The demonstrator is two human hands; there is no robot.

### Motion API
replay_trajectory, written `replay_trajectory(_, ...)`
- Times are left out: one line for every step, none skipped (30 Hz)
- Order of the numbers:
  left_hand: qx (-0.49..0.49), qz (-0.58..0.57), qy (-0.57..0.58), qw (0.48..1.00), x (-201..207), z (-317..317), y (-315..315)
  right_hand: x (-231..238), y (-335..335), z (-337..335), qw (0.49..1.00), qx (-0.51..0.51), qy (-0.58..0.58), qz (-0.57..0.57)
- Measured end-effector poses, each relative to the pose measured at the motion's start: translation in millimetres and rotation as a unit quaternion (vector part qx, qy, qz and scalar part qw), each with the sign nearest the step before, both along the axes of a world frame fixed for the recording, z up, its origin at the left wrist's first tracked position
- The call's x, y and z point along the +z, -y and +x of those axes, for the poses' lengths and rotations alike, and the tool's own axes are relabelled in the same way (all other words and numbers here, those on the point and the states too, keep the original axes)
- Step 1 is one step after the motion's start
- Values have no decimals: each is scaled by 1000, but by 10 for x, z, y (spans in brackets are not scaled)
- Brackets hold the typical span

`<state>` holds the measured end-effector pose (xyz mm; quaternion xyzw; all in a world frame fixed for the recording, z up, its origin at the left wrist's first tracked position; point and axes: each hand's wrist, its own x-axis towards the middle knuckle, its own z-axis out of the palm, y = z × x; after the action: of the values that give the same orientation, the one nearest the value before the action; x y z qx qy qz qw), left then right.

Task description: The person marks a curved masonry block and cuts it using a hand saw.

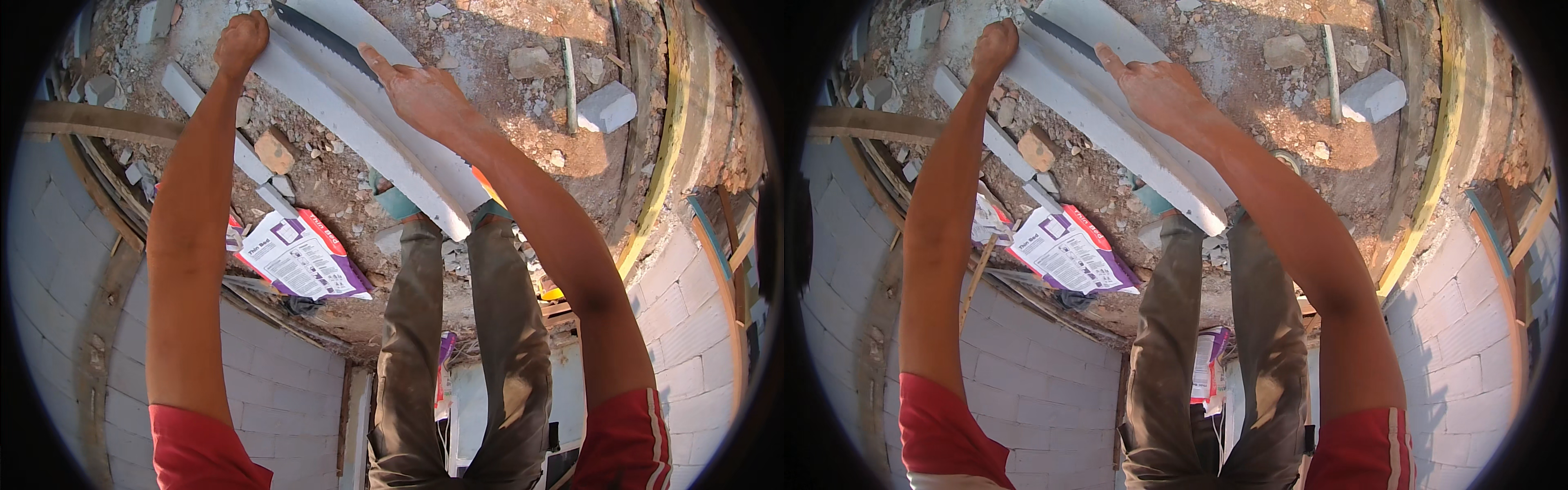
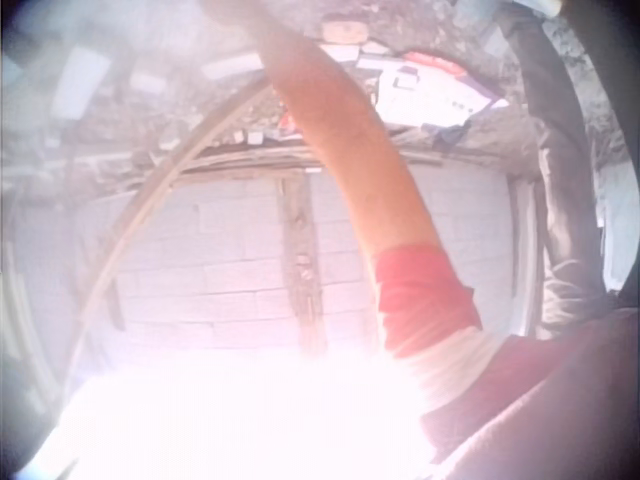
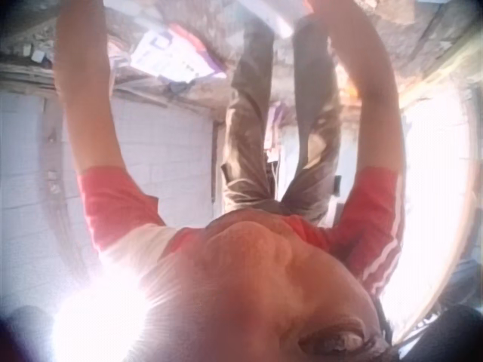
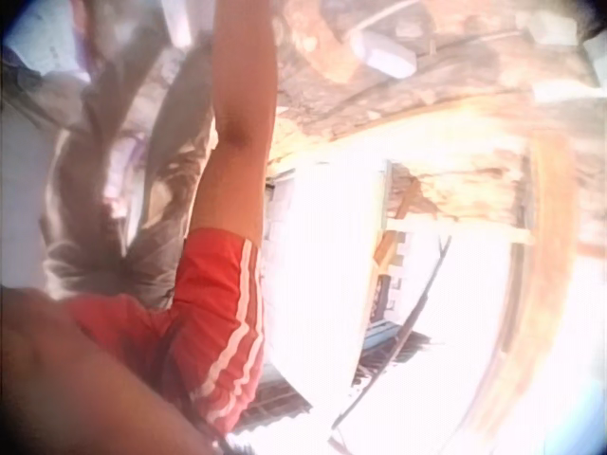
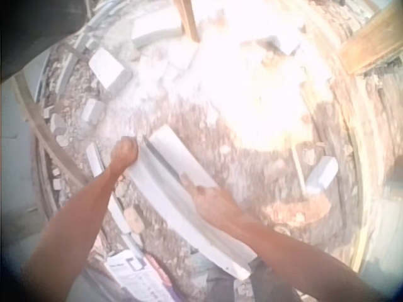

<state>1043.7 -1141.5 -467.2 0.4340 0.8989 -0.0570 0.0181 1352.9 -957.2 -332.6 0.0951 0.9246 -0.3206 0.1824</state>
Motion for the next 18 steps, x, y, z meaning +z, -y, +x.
replay_trajectory(15,-28,19,999,1,-26,-5,-32,26,-33,1000,-2,-7,1)
replay_trajectory(-60,-55,-40,996,18,-51,16,-61,46,-63,1000,-4,-11,-1)
replay_trajectory(-134,-80,-99,983,45,-75,26,-91,49,-93,1000,-6,-15,-3)
replay_trajectory(-206,-104,-156,960,61,-87,25,-108,58,-101,1000,-7,-19,-4)
replay_trajectory(-217,-96,-185,954,71,-75,30,-112,75,-88,1000,-11,-29,-6)
replay_trajectory(-229,-86,-213,946,92,-42,28,-125,92,-65,999,-15,-39,-6)
replay_trajectory(-240,-75,-241,937,108,-19,7,-141,102,-43,999,-19,-48,-6)
replay_trajectory(-268,-68,-286,917,121,-19,-35,-162,101,-25,999,-24,-47,-13)
replay_trajectory(-295,-62,-331,894,140,-47,-46,-175,104,-16,998,-29,-48,-21)
replay_trajectory(-322,-55,-375,868,147,-61,-58,-190,106,-6,998,-34,-48,-29)
replay_trajectory(-332,-54,-395,855,148,-63,-66,-207,111,5,997,-37,-55,-29)
replay_trajectory(-342,-52,-414,842,141,-71,-62,-223,119,4,997,-41,-63,-28)
replay_trajectory(-352,-50,-434,828,147,-43,-75,-241,124,5,996,-45,-70,-28)
replay_trajectory(-339,-71,-420,839,87,-47,-71,-261,123,5,996,-46,-72,-25)
replay_trajectory(-328,-104,-414,843,68,-235,91,-234,184,-80,995,-45,-87,-33)
replay_trajectory(-315,-128,-402,851,14,-253,138,-258,196,-91,994,-46,-92,-33)
replay_trajectory(-312,-66,-366,874,-39,-242,207,-277,209,-100,994,-46,-95,-33)
replay_trajectory(-307,-3,-326,894,-84,-171,220,-307,212,-90,994,-45,-95,-31)
